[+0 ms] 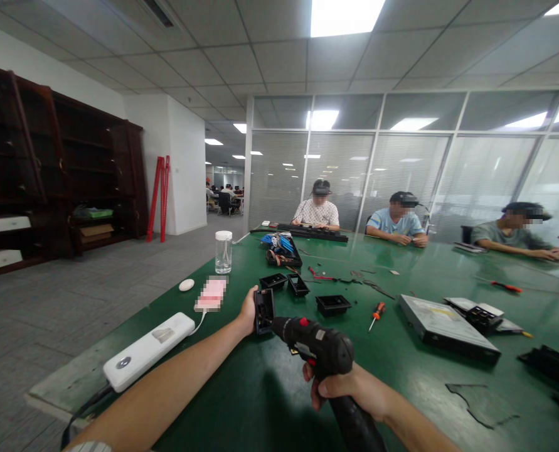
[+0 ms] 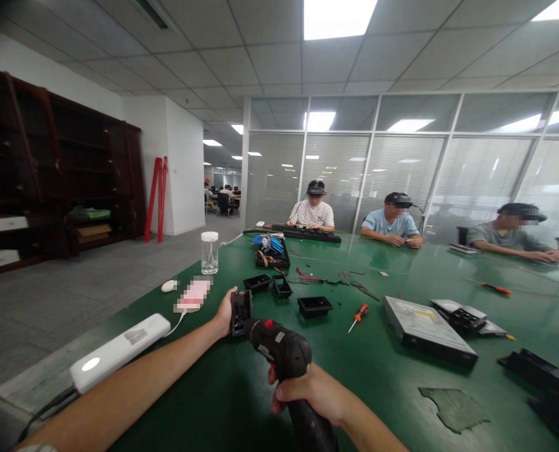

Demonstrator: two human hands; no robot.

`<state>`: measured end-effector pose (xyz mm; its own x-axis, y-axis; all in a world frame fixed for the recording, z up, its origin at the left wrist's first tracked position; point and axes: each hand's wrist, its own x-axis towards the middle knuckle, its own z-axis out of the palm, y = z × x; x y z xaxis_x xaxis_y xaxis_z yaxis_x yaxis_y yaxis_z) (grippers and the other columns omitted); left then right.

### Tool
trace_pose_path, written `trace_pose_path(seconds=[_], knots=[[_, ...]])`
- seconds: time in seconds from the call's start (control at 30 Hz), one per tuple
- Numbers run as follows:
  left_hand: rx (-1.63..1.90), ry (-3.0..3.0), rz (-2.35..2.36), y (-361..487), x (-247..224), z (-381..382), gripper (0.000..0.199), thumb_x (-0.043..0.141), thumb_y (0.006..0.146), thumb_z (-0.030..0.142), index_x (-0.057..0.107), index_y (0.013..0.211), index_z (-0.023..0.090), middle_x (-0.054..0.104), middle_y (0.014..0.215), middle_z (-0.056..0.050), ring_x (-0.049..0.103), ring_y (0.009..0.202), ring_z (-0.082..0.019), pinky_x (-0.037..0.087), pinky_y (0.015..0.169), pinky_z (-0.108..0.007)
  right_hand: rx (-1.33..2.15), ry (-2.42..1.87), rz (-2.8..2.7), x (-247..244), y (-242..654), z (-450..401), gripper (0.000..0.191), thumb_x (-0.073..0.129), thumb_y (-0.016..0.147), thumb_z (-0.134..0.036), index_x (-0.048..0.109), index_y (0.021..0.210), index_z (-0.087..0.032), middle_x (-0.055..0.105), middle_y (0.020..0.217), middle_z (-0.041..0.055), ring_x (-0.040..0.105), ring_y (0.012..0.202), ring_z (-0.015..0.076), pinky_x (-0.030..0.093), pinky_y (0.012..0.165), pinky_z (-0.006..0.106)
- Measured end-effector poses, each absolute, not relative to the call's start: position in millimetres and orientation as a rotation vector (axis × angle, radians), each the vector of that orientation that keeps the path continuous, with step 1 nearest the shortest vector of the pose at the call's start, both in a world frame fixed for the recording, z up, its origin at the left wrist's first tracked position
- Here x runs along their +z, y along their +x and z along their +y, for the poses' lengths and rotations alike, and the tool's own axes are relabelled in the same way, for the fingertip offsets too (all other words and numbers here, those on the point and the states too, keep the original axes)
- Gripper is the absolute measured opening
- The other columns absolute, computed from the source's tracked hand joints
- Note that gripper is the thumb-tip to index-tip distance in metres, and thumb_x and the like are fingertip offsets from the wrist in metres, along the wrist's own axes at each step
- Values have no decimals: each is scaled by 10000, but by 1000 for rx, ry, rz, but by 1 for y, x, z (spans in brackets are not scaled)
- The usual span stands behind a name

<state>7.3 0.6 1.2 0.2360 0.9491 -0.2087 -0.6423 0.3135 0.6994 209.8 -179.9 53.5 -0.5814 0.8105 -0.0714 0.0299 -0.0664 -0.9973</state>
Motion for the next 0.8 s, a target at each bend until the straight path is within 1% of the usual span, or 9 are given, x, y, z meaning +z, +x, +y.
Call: trace_pose_path(seconds=[0.13,0.33,0.63,0.8], knots=[[1167,639,654,6,-2,3,373,451,674,508,545,688,147,561,524,-30,539,461,-179,401,453,-278,1709,-906,-1623,54,210,-180,219,568,578,-190,542,787,-127,573,607,8,553,619,158,373,678,285],[1172,613,667,6,1,0,373,450,680,499,554,705,141,564,530,-30,543,469,-174,402,460,-272,1690,-938,-1637,57,210,-182,243,566,575,-213,545,799,-122,587,603,16,547,617,159,371,650,281],[1154,629,663,5,1,-1,386,443,681,511,554,696,142,563,527,-43,540,465,-185,401,452,-283,1705,-932,-1637,54,210,-181,242,563,577,-209,549,805,-128,572,608,4,554,623,159,380,656,279],[1161,626,663,6,2,-2,391,436,692,501,566,701,133,569,532,-47,543,469,-182,401,458,-278,1707,-906,-1626,51,211,-179,228,561,582,-199,550,799,-129,581,671,17,549,614,145,375,651,265]])
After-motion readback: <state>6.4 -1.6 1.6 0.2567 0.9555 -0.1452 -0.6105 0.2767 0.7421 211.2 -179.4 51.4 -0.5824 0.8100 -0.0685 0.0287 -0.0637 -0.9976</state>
